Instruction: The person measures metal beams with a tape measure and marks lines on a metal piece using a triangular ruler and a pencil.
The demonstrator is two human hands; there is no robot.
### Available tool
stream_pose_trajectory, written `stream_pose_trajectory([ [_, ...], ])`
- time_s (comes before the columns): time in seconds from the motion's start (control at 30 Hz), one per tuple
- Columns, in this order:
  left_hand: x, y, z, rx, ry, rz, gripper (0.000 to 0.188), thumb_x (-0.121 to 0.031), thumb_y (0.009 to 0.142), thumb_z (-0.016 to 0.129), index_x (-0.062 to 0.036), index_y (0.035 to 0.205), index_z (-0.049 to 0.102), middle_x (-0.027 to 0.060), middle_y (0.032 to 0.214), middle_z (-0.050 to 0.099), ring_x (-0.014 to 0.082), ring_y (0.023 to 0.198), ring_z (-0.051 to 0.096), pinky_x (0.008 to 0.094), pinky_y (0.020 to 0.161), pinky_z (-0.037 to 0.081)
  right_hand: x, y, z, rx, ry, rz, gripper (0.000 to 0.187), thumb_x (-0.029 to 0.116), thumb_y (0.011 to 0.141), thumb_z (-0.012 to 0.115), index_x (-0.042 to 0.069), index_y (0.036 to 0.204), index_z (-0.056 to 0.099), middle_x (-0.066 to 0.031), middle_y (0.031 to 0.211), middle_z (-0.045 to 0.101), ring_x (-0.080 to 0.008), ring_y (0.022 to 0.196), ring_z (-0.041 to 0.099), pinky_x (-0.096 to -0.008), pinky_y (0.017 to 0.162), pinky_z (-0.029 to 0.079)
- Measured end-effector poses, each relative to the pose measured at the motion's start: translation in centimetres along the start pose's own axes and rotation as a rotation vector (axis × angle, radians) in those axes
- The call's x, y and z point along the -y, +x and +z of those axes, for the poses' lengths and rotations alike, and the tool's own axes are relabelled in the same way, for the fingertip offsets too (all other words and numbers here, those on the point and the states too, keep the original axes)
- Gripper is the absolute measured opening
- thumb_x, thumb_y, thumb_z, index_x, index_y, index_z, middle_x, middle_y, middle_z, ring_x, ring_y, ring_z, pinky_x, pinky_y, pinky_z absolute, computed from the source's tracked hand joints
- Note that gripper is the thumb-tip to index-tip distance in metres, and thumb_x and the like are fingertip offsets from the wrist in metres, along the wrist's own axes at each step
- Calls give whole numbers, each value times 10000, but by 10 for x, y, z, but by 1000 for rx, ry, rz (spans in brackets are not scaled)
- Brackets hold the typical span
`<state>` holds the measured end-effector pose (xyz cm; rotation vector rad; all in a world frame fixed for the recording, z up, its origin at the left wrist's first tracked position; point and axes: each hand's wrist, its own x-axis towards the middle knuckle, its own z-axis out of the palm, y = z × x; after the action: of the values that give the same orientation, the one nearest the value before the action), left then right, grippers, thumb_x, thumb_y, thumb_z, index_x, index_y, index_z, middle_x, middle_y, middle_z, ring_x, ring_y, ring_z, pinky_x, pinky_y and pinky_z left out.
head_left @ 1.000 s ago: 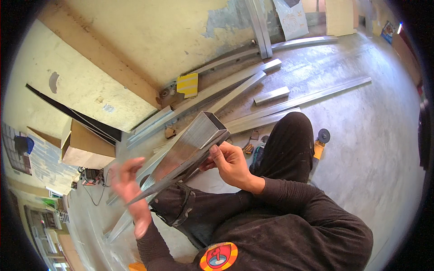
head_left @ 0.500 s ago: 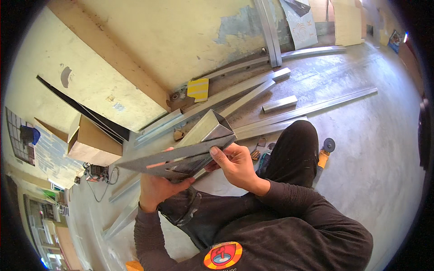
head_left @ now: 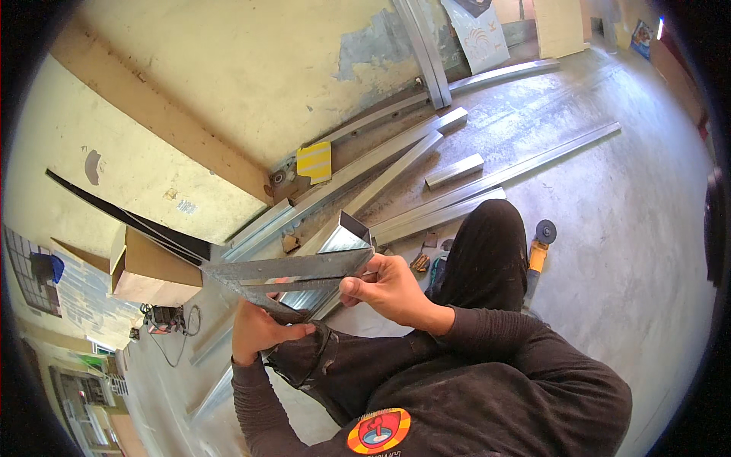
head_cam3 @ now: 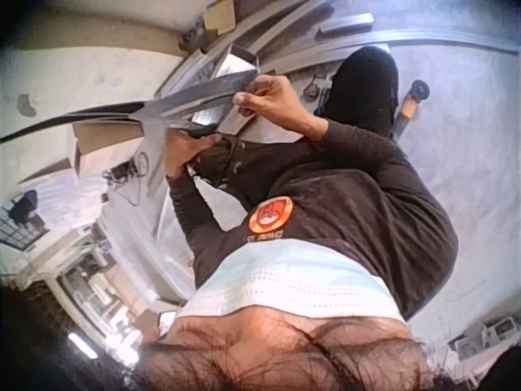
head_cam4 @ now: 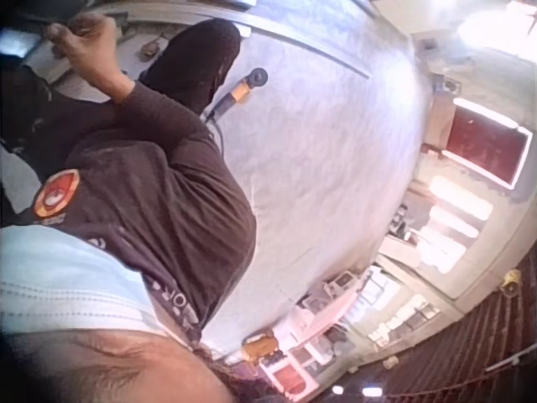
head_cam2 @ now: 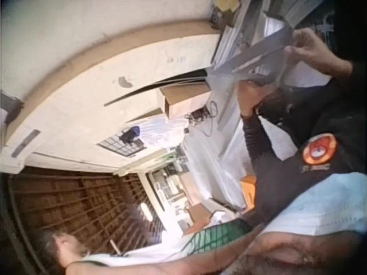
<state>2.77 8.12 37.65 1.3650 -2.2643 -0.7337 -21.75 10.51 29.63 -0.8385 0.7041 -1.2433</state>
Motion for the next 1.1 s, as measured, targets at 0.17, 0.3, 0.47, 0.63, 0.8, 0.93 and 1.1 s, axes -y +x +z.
stream_pose_trajectory([
  [0.17, 11, -8, -8, 64, -41, -114, 748, -270, 513, 949, -33, 1146, 628, 87, 1097, 659, 201, 1009, 632, 349, 904, 496, 12, 12, 4, -24, -120, -14, 474, 89, 746, 838, -42, 1115, 572, -71, 980, 677, -135, 889, 628, -301, 768, 531],
  [0.3, 11, 0, -5, -16, 24, 117, 706, -390, 586, 894, -45, 1146, 638, 144, 1089, 666, 281, 966, 644, 362, 883, 504, -7, 22, -9, 31, -60, -142, 534, 33, 678, 805, -60, 1151, 576, -93, 1081, 665, -181, 990, 625, -327, 876, 513],
  [0.47, -12, -10, -7, 121, 236, -233, 618, -551, 650, 794, -5, 906, 661, 196, 944, 634, 402, 889, 613, 417, 783, 502, -34, 20, -28, -159, 13, -74, 654, 10, 632, 749, -33, 1212, 450, -114, 1153, 566, -224, 1036, 564, -343, 901, 472],
  [0.63, 4, -25, 19, -233, 398, -24, 647, -605, 696, 725, 30, 742, 609, 181, 842, 598, 375, 819, 614, 412, 736, 502, -81, 44, -47, -250, 57, -321, 548, -13, 782, 573, -21, 1292, 372, -132, 1105, 575, -163, 913, 572, -275, 681, 496],
  [0.8, 11, -26, 30, -314, 476, 44, 698, -623, 733, 676, 61, 839, 586, 202, 836, 584, 380, 838, 611, 414, 771, 509, -24, 31, -15, -178, -307, -324, 238, 80, 771, 577, -48, 970, 604, -78, 793, 576, -172, 643, 515, -320, 573, 436],
  [0.93, -5, -21, 33, -231, 425, 31, 700, -607, 731, 683, 76, 841, 572, 217, 858, 592, 384, 837, 622, 428, 758, 519, -58, 29, -69, -299, -436, -147, 250, 119, 793, 620, -32, 990, 643, -79, 829, 584, -156, 693, 519, -341, 630, 450],
  [1.1, 13, -35, 31, -256, 520, 0, 717, -678, 623, 739, 21, 726, 620, 181, 735, 586, 347, 662, 614, 443, 630, 502, -120, 34, -109, -172, -213, -103, 446, 78, 920, 578, -4, 1311, 383, -135, 1229, 517, -222, 1124, 516, -382, 980, 419],
])
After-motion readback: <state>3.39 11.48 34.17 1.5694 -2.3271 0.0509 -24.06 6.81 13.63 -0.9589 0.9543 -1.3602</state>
